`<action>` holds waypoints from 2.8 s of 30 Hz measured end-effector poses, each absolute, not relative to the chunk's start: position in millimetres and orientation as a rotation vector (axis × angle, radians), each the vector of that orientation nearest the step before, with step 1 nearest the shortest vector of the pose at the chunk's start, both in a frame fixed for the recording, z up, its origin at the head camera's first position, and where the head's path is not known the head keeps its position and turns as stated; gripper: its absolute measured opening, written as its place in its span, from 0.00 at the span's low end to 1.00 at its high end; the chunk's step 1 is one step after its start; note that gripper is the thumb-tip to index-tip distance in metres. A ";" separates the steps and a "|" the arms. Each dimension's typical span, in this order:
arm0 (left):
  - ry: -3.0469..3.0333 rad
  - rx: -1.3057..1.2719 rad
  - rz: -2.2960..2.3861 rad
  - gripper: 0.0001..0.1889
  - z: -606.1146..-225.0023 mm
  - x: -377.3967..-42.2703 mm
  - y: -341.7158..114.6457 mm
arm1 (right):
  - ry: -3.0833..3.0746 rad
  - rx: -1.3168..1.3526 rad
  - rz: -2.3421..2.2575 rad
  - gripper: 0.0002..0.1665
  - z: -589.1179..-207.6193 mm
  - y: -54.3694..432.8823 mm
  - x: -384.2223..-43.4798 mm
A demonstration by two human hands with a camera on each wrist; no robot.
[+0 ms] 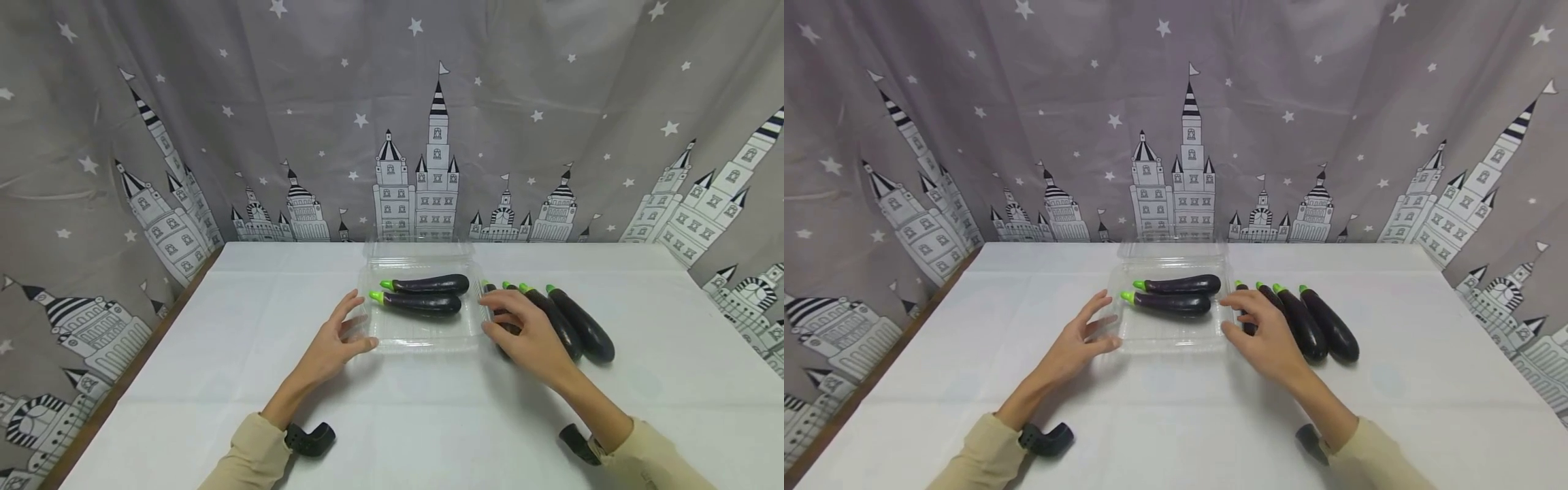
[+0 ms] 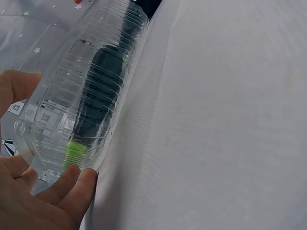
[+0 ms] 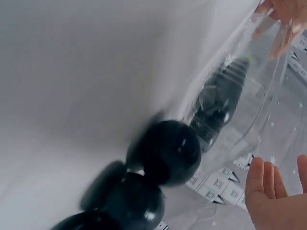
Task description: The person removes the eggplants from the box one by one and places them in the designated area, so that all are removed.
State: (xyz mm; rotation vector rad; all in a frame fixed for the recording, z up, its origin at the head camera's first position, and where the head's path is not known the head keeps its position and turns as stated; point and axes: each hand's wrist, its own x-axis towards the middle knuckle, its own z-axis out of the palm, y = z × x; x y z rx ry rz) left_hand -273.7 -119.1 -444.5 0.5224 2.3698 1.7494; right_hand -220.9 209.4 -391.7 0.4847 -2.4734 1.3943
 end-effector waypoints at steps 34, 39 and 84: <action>2.383 0.513 1.778 0.44 -445.0 -273.7 -118.8 | -2.737 0.603 1.144 0.22 -407.6 141.9 -292.0; 2.386 0.522 1.777 0.44 -444.4 -274.2 -119.4 | -2.749 0.598 1.140 0.22 -408.4 142.4 -292.5; 2.371 0.515 1.778 0.45 -445.7 -272.5 -115.8 | -2.818 0.822 1.192 0.25 -413.6 147.8 -291.2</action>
